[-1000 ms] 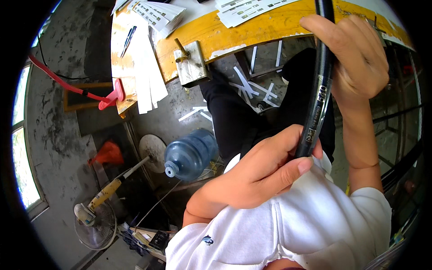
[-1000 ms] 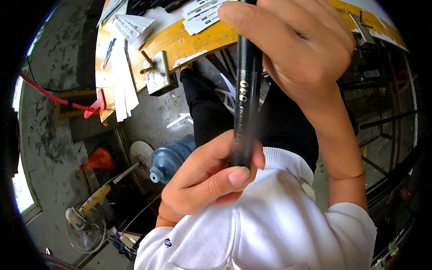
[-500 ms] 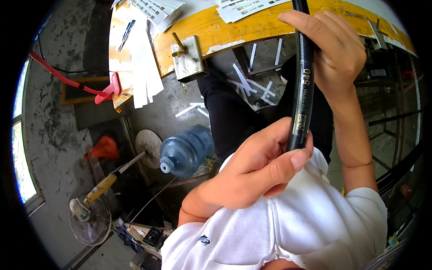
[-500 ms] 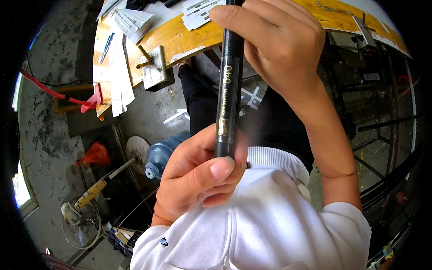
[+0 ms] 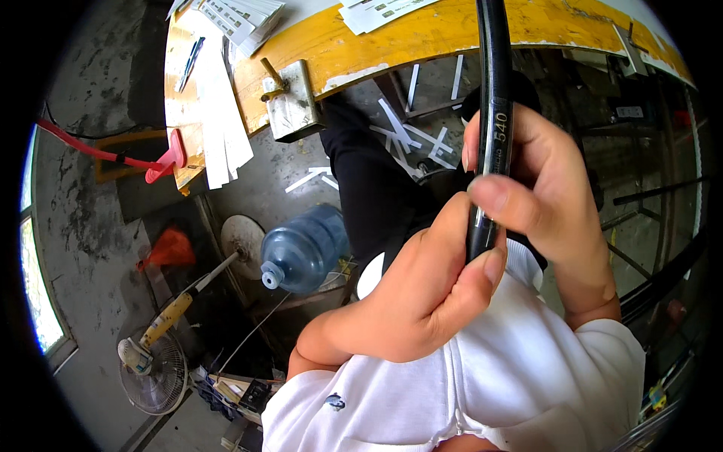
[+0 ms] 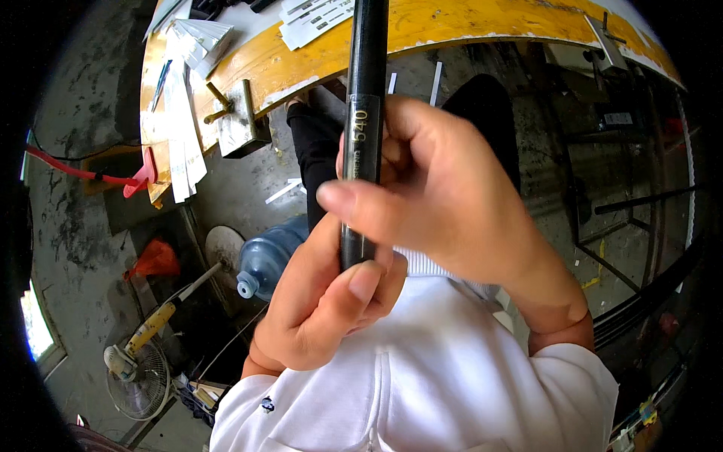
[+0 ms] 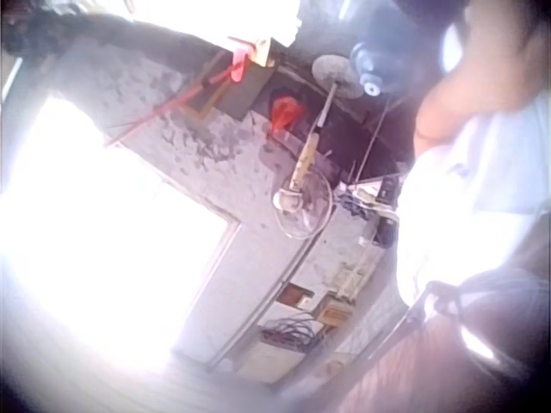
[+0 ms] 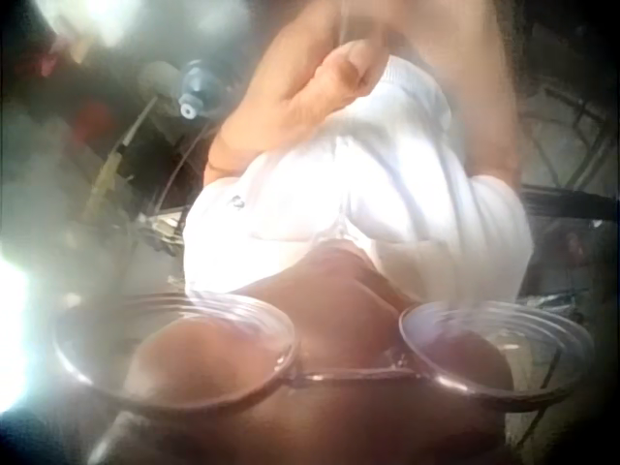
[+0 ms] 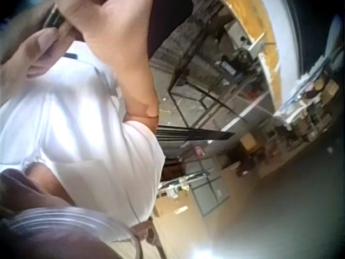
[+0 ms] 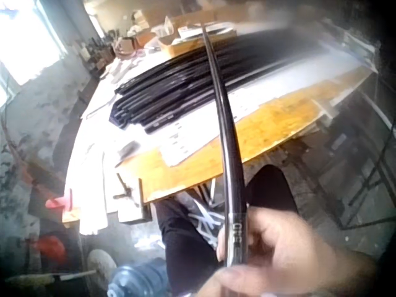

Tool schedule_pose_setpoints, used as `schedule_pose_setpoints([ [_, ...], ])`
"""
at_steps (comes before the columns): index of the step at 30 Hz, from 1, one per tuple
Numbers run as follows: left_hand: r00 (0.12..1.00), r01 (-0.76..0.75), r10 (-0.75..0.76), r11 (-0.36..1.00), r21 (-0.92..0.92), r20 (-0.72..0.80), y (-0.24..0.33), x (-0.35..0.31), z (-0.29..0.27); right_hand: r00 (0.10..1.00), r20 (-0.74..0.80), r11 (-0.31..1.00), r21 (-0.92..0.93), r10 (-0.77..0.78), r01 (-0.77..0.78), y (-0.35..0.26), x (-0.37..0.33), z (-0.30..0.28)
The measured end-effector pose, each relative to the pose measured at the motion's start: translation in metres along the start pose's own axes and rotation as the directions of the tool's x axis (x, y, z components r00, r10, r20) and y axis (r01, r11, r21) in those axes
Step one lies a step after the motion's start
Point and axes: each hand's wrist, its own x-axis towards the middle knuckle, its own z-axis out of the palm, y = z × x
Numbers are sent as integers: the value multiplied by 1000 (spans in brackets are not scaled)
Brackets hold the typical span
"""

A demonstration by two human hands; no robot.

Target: The person repeatedly applies small printed labels to black cylindrical cables, peels off backing, and smooths them onto the surface. The person handles multiple cables and labels at a workbench, placing labeled cables aside after each application.

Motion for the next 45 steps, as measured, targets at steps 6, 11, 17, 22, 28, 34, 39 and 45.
schedule_pose_setpoints([
  [6, 983, -179, 181, 983, 44, -41, -10, 0, 9, 905, -123, 881, -316, -407, 353, -7, 29, -21],
  [11, 983, -175, 178, 889, 422, 33, -5, 7, -4, 990, -85, 992, 42, -113, 117, 4, -5, 7],
  [17, 986, -144, 139, 988, 60, 89, -15, 8, 9, 886, -199, 891, -277, -420, 360, -29, 8, -16],
  [22, 986, -27, 56, 982, -186, 158, -10, 7, 13, 819, -294, 869, -133, -493, 476, -22, 7, -33],
  [28, 977, -32, 96, 949, -313, 192, -23, 5, 28, 728, -410, 835, -223, -549, 504, -25, -11, -23],
  [34, 962, -26, 95, 965, -261, 256, -26, 7, 36, 686, -390, 776, -134, -614, 617, -24, -25, -35],
  [39, 913, -29, 13, 999, 34, 408, -26, 27, 44, 669, -344, 750, -230, -659, 620, -15, -50, -66],
  [45, 927, -234, 35, 830, 506, 373, -38, 60, 70, 460, -664, 744, -222, -589, 631, 12, -86, -130],
])
